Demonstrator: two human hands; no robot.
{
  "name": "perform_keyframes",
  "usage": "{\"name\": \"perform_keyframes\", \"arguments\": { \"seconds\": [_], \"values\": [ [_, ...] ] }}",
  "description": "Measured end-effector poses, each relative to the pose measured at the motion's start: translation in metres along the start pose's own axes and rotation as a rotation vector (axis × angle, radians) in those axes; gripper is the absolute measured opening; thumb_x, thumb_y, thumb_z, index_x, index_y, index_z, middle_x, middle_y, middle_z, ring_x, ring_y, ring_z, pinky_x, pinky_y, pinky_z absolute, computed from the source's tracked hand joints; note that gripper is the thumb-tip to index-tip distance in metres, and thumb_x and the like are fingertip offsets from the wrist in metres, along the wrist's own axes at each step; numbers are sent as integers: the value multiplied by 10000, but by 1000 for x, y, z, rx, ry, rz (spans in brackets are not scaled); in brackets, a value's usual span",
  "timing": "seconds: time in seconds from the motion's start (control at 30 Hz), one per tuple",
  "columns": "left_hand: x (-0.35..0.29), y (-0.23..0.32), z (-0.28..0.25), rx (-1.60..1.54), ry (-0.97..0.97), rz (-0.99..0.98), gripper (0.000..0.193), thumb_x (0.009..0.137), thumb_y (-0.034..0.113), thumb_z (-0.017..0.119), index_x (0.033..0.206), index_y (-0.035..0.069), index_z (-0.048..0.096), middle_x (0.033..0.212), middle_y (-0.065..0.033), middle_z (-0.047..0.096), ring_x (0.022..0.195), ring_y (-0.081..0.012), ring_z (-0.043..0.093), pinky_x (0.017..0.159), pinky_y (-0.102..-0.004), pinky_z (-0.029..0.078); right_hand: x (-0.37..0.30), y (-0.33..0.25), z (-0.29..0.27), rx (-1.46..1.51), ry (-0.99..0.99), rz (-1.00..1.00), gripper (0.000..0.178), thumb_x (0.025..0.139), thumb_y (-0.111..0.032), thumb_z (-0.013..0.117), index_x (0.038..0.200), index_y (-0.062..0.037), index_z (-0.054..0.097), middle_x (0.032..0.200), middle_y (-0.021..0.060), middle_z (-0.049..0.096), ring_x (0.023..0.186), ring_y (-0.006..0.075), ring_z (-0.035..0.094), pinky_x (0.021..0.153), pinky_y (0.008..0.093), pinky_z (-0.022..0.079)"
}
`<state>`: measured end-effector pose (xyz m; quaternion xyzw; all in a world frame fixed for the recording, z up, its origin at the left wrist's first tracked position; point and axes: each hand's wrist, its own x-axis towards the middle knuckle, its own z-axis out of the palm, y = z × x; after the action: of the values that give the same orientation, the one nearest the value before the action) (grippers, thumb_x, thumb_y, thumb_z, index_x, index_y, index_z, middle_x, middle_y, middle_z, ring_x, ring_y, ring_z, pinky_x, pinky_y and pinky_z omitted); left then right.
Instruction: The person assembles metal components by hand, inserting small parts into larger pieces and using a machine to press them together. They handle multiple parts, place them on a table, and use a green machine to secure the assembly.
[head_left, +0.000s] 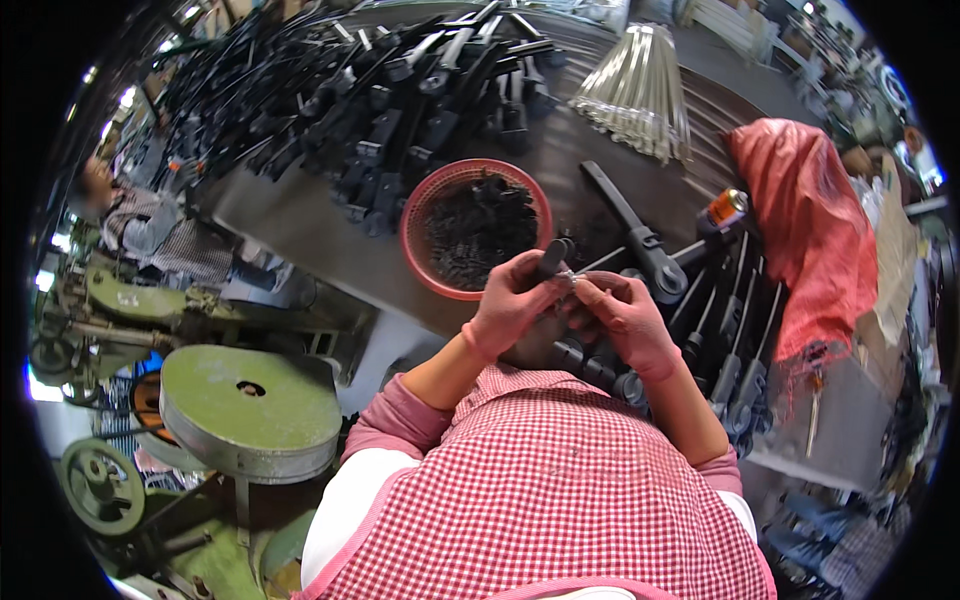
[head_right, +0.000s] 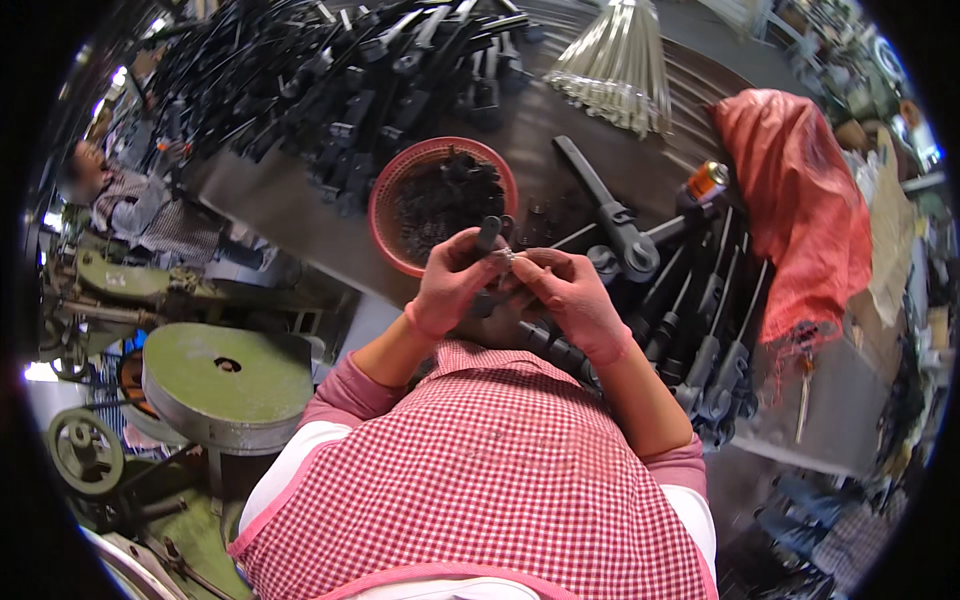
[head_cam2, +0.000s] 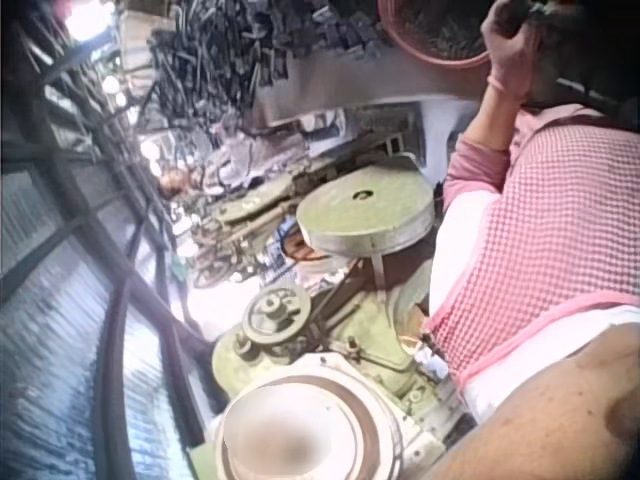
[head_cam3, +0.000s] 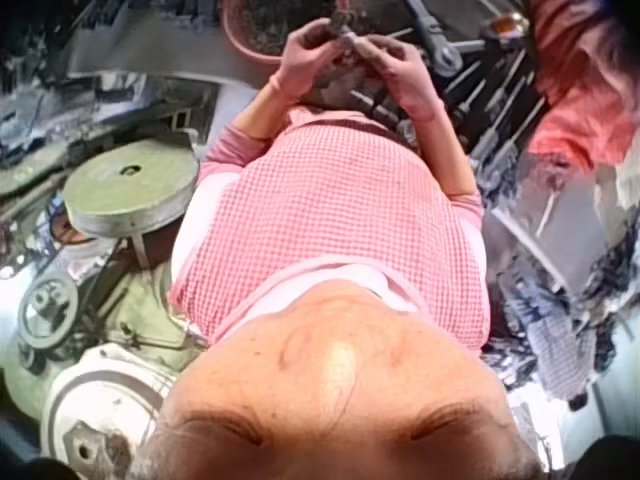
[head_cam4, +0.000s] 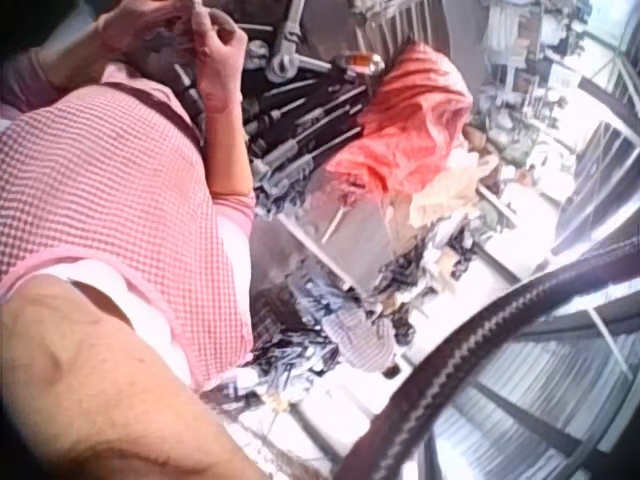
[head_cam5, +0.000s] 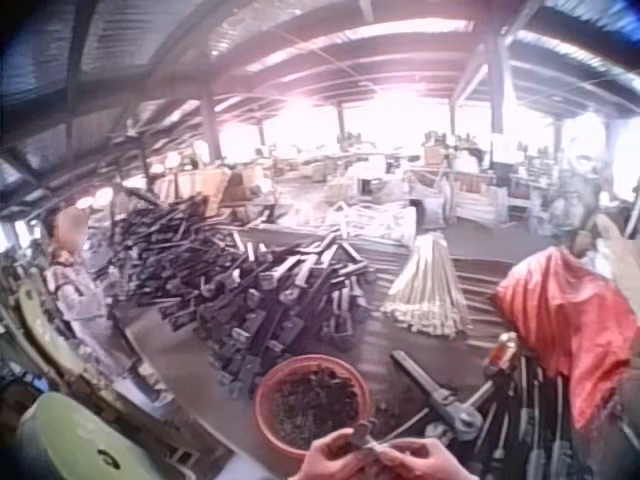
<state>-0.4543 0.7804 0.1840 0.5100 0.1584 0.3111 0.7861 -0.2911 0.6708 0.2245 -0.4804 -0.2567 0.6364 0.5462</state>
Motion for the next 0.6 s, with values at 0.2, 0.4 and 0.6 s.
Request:
{"name": "perform_keyframes", "arguments": {
  "seconds": [0.2,0.4,0.6],
  "values": [
    [1,9,11,19,93,-87,130,953,75,660,1069,25,631,915,-10,671,791,-73,624,665,-238,520,1,7,8,-509,212,-450,199,987,-164,632,1065,5,702,923,12,686,791,78,625,690,229,518],
    [2,10,17,-47,44,-29,135,947,78,665,1057,3,642,904,-32,668,771,-80,620,627,-240,530,0,3,-3,-73,-5,-194,249,1006,-197,605,1112,18,671,915,30,695,793,105,655,722,242,526],
    [0,16,11,93,61,-164,113,941,79,676,1019,-3,678,876,-24,690,747,-71,633,649,-220,528,4,13,-8,-290,93,-216,194,977,-147,637,1075,10,697,915,24,694,781,85,642,721,228,516]
  ]
}}
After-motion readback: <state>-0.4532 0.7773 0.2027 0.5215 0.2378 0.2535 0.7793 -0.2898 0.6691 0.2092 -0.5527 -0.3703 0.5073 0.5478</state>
